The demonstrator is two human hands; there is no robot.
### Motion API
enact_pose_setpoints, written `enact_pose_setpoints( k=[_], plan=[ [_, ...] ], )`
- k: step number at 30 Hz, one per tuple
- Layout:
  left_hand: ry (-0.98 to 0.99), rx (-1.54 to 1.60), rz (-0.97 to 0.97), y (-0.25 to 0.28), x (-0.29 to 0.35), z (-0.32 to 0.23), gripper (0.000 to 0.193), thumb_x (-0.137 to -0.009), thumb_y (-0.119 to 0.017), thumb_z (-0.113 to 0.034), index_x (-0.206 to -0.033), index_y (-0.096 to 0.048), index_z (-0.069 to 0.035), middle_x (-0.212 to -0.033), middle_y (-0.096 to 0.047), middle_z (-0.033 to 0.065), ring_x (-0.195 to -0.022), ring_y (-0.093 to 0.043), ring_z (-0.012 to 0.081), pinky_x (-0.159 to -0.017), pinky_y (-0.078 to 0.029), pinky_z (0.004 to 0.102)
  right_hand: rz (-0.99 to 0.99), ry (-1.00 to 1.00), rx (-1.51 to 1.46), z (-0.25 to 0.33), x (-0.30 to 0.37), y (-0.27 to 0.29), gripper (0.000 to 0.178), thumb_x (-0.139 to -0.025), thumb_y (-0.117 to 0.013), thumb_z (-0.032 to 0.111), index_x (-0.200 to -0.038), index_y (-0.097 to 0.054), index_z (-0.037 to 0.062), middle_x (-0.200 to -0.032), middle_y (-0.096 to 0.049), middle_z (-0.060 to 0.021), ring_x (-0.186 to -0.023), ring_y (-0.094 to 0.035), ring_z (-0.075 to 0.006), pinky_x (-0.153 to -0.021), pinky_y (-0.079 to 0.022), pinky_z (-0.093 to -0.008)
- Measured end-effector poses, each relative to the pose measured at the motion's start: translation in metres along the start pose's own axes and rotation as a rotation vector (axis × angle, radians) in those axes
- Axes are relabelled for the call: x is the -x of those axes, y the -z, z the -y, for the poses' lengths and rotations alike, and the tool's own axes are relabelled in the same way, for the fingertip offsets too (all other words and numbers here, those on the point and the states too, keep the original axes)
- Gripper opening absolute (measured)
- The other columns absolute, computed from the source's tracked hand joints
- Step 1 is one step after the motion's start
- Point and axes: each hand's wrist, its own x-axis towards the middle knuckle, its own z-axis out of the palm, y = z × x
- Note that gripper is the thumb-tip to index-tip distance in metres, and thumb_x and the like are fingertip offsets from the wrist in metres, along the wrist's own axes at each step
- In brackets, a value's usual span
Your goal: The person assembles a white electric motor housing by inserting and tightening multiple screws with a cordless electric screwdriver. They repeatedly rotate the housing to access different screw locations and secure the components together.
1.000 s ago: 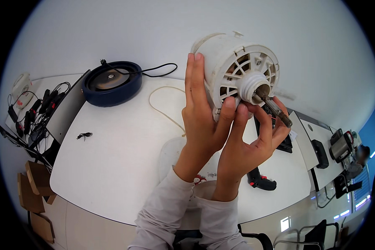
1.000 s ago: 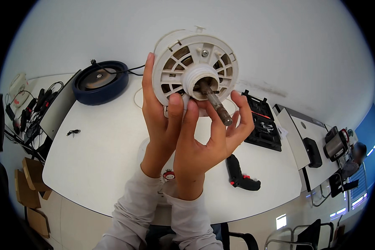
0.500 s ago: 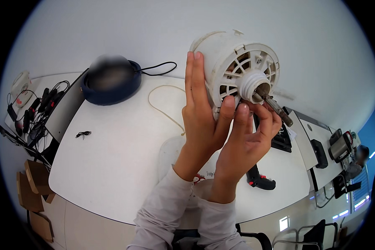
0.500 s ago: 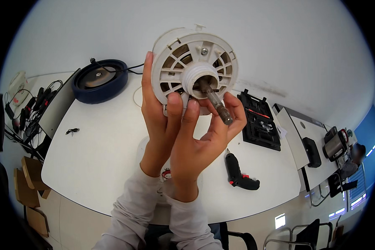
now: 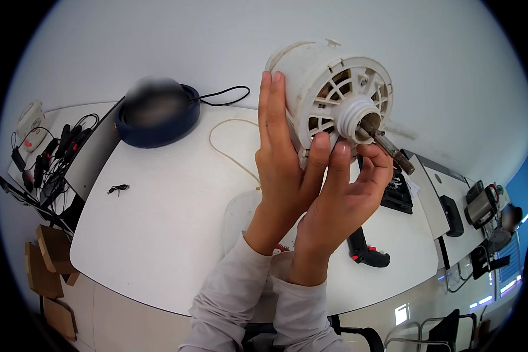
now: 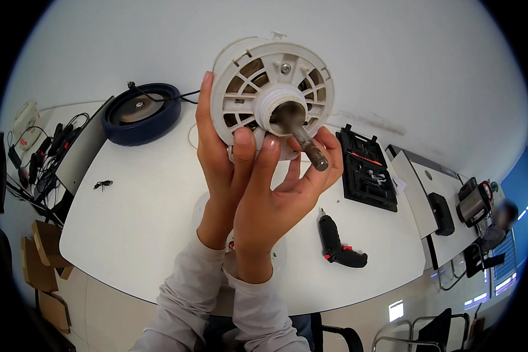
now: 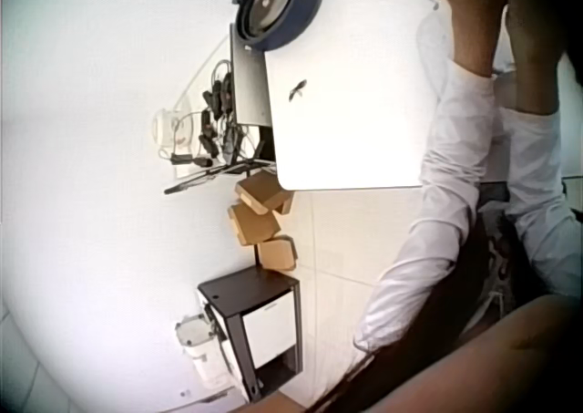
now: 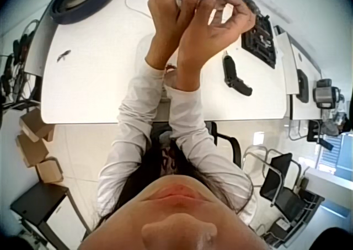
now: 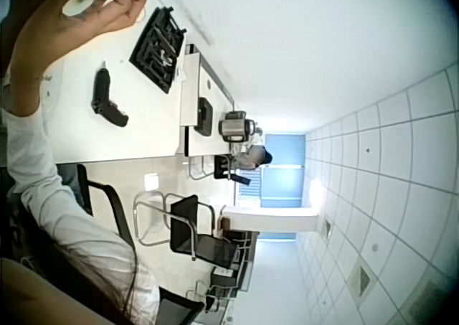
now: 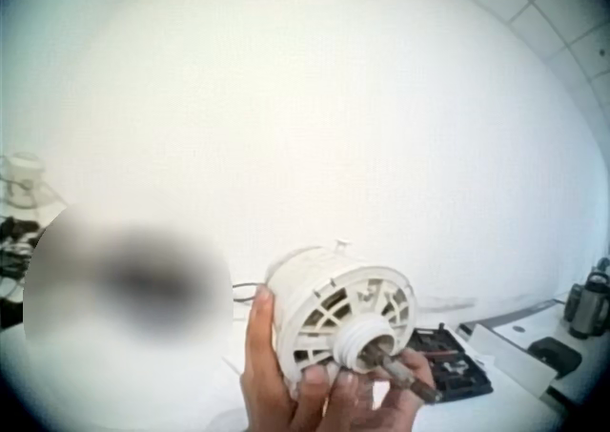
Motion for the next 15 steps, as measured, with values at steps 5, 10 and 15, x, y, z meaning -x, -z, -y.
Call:
enact_pose_setpoints(
  k=[5,10,15],
  plan=[
    [-0.012,0.002,0.009,0.000,0.000,0.000,0.074,-0.093,-0.049,-0.041,-0.141,-0.026,0.010,-0.141,-0.028,0.0388,-0.124,-0.043,0.0503,-0.082,-0.053,0.0418,0.042,-0.314,-0.396,0.016,-0.003,0.000,0.054,-0.090,-0.062,0.011,-0.132,-0.029,0.0017,-0.134,-0.039,-0.0157,-0.119,-0.047,-0.0224,-0.098,-0.039,-0.0348],
    [-0.034,-0.007,0.011,0.001,-0.001,0.000,0.072,-0.094,-0.046,-0.041,-0.141,-0.025,0.009,-0.135,-0.037,0.0333,-0.121,-0.046,0.0430,-0.087,-0.050,0.0401,0.157,-0.418,-0.540,0.020,-0.013,0.005,0.064,-0.091,-0.059,0.009,-0.141,-0.019,0.0008,-0.132,-0.045,-0.0163,-0.121,-0.047,-0.0219,-0.098,-0.039,-0.0332],
    [-0.032,-0.007,0.035,0.000,0.000,-0.002,0.069,-0.097,-0.042,-0.040,-0.143,-0.021,0.008,-0.123,-0.054,0.0233,-0.112,-0.057,0.0279,-0.093,-0.045,0.0354,0.216,-0.421,-0.549,0.019,-0.017,0.005,0.060,-0.092,-0.055,0.008,-0.142,-0.021,0.0002,-0.132,-0.046,-0.0135,-0.121,-0.047,-0.0201,-0.099,-0.038,-0.0326]
  ],
)
